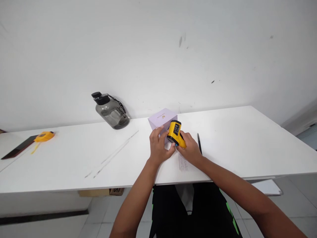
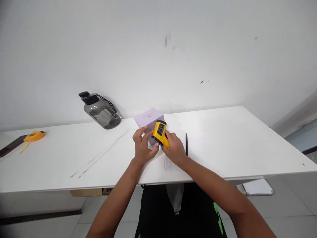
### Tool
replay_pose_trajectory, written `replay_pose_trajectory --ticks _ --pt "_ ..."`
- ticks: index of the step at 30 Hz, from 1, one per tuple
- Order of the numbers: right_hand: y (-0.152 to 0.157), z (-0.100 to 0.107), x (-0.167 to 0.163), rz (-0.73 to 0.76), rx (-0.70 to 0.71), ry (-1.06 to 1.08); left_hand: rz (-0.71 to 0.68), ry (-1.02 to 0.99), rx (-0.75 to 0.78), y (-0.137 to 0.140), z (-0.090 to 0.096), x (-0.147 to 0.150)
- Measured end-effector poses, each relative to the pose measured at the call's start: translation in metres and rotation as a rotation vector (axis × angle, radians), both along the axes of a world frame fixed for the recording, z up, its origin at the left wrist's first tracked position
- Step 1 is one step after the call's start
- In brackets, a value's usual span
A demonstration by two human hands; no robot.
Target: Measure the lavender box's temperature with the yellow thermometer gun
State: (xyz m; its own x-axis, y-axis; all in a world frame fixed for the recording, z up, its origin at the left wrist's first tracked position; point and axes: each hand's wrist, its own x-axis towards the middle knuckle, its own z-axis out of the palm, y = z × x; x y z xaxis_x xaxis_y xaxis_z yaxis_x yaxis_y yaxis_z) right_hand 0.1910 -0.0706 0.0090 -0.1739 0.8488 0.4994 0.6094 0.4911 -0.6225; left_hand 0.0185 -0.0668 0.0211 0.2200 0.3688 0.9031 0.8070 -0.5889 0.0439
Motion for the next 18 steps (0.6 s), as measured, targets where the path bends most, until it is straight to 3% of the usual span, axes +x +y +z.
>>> replay_pose_trajectory --ticks 18 --pt "0.0004 0.0004 0.0002 0.002 -0.002 -0.015 0.014 -0.006 -0.005 0.001 -0.0029 -0.0001"
